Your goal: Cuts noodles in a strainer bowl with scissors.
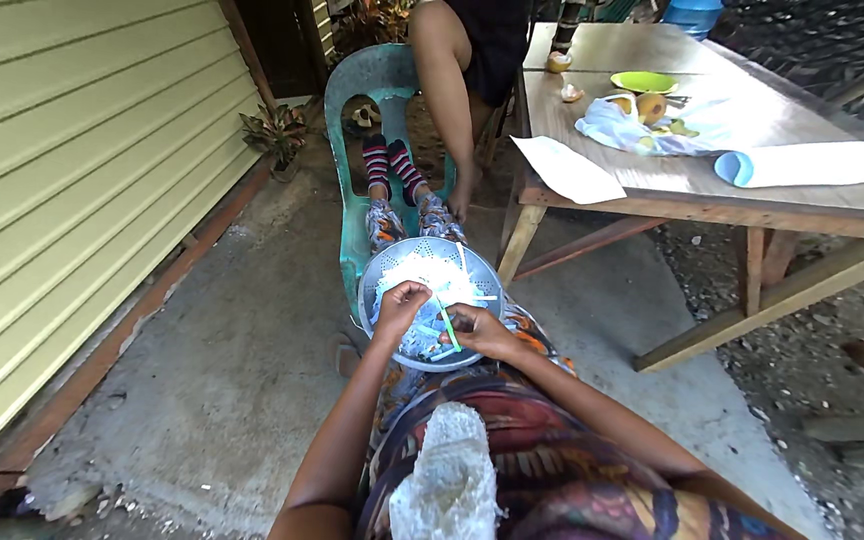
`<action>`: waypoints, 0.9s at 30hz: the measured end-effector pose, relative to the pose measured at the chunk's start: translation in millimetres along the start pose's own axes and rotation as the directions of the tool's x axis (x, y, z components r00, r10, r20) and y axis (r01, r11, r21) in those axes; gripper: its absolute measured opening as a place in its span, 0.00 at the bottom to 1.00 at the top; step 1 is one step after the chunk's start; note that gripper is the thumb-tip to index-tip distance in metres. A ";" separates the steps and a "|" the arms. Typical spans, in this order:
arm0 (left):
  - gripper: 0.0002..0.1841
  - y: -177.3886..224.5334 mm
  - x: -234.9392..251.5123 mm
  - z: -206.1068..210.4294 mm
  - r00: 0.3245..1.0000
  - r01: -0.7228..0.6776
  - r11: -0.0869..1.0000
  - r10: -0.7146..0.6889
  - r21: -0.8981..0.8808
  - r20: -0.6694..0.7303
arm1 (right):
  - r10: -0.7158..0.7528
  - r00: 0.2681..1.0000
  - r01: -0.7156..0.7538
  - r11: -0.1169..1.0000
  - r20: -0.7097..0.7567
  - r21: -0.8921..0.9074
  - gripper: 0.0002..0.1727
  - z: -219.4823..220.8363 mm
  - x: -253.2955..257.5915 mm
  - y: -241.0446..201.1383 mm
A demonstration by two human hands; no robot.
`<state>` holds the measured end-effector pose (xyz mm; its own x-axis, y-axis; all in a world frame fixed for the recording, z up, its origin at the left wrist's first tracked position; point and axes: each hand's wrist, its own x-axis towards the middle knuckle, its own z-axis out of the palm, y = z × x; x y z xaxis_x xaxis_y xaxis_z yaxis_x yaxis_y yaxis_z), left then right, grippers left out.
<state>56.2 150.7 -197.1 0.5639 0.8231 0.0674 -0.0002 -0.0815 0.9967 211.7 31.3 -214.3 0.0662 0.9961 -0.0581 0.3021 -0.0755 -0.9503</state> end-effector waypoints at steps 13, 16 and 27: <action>0.03 0.2 0.2 0.0 1.000 0.004 1.000 -0.004 -0.010 -0.011 | -0.003 1.000 0.003 1.000 -0.008 0.004 0.27 0.0 -0.2 -1.3; 0.02 0.2 0.3 0.0 1.000 0.000 1.000 0.000 -0.001 0.003 | 0.001 1.000 -0.001 1.000 -0.011 -0.014 0.27 -0.1 0.0 -1.8; 0.03 0.9 -0.3 -0.7 0.999 -0.019 1.000 0.018 -0.008 -0.037 | -0.026 0.999 0.026 1.000 -0.020 -0.003 0.24 -0.1 -0.6 -0.7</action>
<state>55.5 150.7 -196.2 0.5332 0.8415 0.0873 -0.0171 -0.0924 0.9956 211.6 30.8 -213.5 0.0771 0.9966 -0.0274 0.3069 -0.0499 -0.9504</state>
